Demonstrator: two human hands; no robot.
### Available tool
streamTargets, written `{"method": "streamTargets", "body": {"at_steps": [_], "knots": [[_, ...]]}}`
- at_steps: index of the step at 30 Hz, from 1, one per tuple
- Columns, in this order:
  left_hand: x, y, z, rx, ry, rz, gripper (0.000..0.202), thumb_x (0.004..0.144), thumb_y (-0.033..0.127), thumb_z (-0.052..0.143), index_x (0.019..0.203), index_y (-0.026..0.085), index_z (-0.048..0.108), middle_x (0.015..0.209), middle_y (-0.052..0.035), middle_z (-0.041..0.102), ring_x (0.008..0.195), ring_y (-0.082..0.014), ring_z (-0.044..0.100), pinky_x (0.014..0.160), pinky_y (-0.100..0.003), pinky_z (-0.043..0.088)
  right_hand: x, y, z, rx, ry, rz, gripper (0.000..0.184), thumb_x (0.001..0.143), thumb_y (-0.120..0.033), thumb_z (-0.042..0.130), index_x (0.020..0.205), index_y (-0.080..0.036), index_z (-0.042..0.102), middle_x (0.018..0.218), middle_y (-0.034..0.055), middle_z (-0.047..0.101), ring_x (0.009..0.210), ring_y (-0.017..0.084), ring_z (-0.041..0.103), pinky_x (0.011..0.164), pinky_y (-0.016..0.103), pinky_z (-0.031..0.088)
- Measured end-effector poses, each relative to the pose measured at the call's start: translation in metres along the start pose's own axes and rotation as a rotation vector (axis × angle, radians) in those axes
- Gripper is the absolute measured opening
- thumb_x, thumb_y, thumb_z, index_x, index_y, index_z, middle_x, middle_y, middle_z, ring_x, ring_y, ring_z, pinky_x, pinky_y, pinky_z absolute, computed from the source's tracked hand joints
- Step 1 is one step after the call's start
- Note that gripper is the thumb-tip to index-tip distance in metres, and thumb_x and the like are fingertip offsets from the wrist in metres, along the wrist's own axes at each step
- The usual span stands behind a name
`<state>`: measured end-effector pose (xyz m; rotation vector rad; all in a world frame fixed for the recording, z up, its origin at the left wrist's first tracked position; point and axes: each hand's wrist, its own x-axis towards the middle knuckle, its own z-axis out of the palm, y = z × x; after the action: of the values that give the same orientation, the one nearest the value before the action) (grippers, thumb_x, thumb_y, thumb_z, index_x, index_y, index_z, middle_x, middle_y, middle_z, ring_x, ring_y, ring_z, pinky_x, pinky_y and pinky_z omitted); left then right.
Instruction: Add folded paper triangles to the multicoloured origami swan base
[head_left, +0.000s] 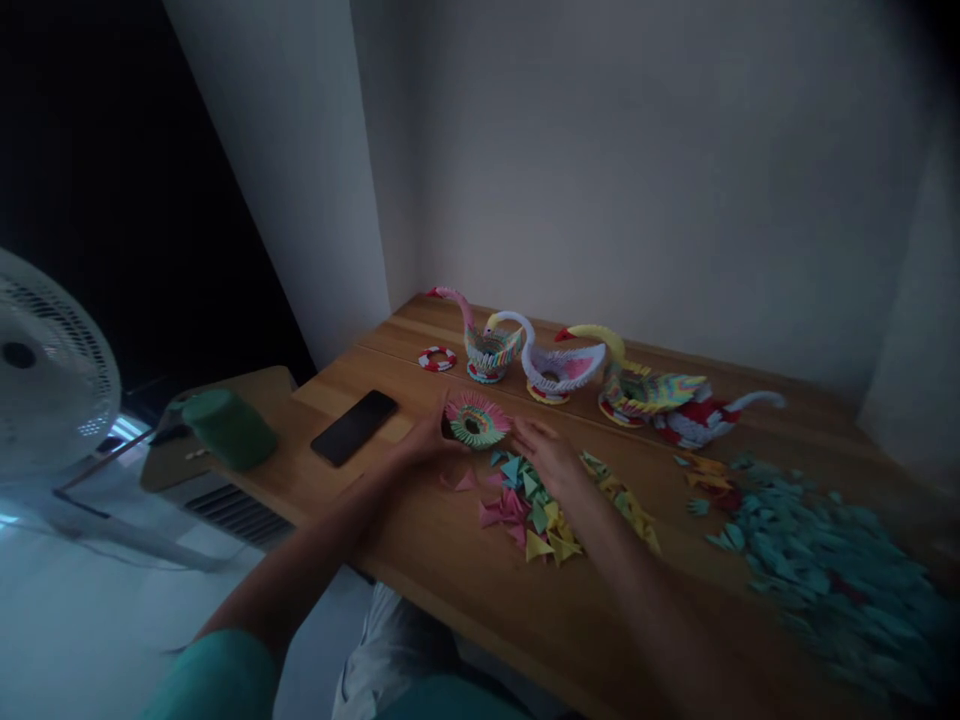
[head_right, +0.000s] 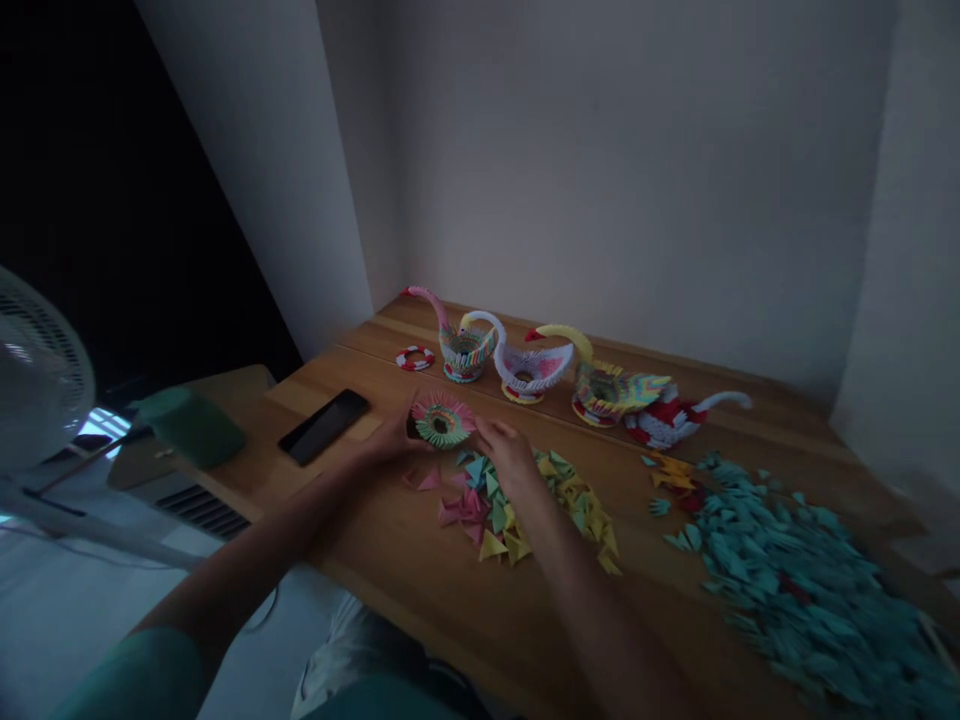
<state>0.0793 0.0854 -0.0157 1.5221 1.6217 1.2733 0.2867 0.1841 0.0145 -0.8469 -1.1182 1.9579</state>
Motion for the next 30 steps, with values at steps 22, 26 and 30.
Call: {"method": "streamTargets", "body": {"at_steps": [22, 26, 30], "knots": [[-0.002, 0.083, 0.073, -0.006, 0.116, 0.489, 0.094, 0.070, 0.045, 0.080, 0.147, 0.025, 0.031, 0.149, -0.0149, 0.038, 0.139, -0.0289, 0.034, 0.116, -0.047, 0.029, -0.106, -0.039, -0.051, -0.108, 0.234, -0.332, 0.021, 0.069, -0.043, 0.081, 0.077, -0.025, 0.075, 0.105, 0.0060, 0.075, 0.113, 0.026, 0.063, 0.099, 0.042, 0.049], [-0.007, 0.081, 0.074, 0.030, 0.076, 0.453, 0.092, 0.072, 0.041, 0.080, 0.148, 0.026, 0.030, 0.150, -0.0139, 0.036, 0.140, -0.0281, 0.033, 0.115, -0.046, 0.031, -0.105, -0.034, -0.047, -0.256, 0.224, -0.364, 0.019, 0.075, -0.044, 0.077, 0.077, -0.025, 0.076, 0.106, 0.0060, 0.074, 0.113, 0.027, 0.063, 0.103, 0.045, 0.044], [-0.009, 0.086, 0.073, 0.032, 0.039, 0.466, 0.094, 0.071, 0.039, 0.080, 0.149, 0.027, 0.028, 0.150, -0.0133, 0.036, 0.139, -0.0278, 0.035, 0.115, -0.045, 0.032, -0.100, -0.029, -0.040, -0.277, 0.189, -0.328, 0.022, 0.075, -0.046, 0.076, 0.081, -0.024, 0.077, 0.106, 0.0063, 0.074, 0.111, 0.027, 0.063, 0.102, 0.044, 0.045]]}}
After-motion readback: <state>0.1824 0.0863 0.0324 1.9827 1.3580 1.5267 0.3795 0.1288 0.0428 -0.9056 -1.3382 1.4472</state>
